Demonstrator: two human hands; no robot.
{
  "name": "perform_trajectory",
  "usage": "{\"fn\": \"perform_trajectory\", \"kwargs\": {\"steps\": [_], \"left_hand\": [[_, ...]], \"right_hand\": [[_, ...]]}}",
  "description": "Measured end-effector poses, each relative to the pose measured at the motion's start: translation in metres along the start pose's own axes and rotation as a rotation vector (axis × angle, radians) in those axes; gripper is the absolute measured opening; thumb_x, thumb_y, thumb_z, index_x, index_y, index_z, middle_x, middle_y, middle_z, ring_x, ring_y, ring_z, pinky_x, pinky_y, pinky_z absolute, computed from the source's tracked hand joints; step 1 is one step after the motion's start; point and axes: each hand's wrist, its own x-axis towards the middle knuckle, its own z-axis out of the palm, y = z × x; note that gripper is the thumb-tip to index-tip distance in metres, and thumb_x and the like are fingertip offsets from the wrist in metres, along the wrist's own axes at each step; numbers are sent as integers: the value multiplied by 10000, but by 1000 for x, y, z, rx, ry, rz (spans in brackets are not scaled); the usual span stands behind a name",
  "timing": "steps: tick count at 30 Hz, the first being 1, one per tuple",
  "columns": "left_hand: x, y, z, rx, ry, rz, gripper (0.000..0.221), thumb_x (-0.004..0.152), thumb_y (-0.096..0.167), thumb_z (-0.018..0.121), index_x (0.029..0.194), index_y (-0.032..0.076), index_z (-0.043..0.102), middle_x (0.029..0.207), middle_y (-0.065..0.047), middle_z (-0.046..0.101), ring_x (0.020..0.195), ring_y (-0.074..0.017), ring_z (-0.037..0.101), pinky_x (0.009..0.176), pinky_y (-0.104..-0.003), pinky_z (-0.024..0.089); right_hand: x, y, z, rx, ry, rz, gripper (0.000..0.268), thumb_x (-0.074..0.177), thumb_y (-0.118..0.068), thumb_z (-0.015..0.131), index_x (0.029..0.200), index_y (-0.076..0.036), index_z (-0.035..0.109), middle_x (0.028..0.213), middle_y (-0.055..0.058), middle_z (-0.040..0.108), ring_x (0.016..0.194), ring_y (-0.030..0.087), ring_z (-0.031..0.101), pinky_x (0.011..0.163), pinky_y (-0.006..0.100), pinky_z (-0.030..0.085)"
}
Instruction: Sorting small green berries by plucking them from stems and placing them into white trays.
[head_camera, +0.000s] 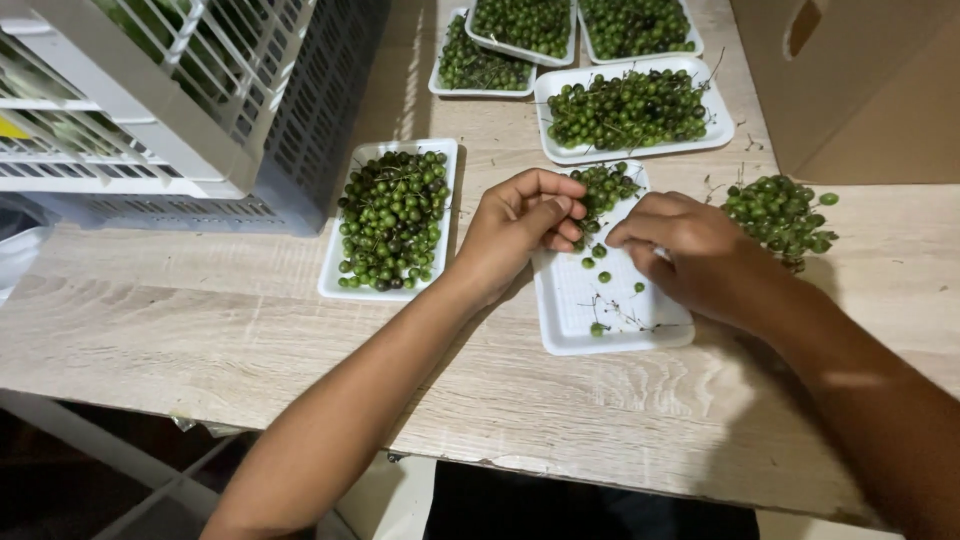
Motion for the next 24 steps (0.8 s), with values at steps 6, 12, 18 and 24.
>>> {"fn": "perform_trajectory", "kwargs": {"steps": [6,12,18,24], "left_hand": [[-2,1,2,-59,25,11,186,981,-6,569,1118,-73,676,873,-168,721,699,-152,736,594,-231,663],[-3,0,3,-64,31,6,182,977,-7,580,1114,-68,683,871,-162,725,700,-146,737,599,-228,665],[-2,-1,3,-102,38,13,186,974,-13,575,1115,-76,678,871,-164,717,700,-146,736,600,-219,664],[-2,-3,3,-88,33,8,189,976,-18,566,1113,-84,678,871,-172,719,694,-146,733,595,-225,666]], "right_hand": [[4,-18,6,-199,-208,90,190,883,-267,684,1027,-154,735,960,22,690,984,200,665,848,346,558],[0,-8,12,-168,-160,-8,162,879,-207,669,1007,-120,719,940,38,680,953,227,667,791,371,572],[2,-6,15,-4,33,-116,151,950,-106,586,1014,-78,720,900,82,696,842,218,705,686,307,597],[6,-23,21,-88,-105,-9,121,921,-120,635,985,-77,728,983,94,694,914,245,706,769,363,603]]}}
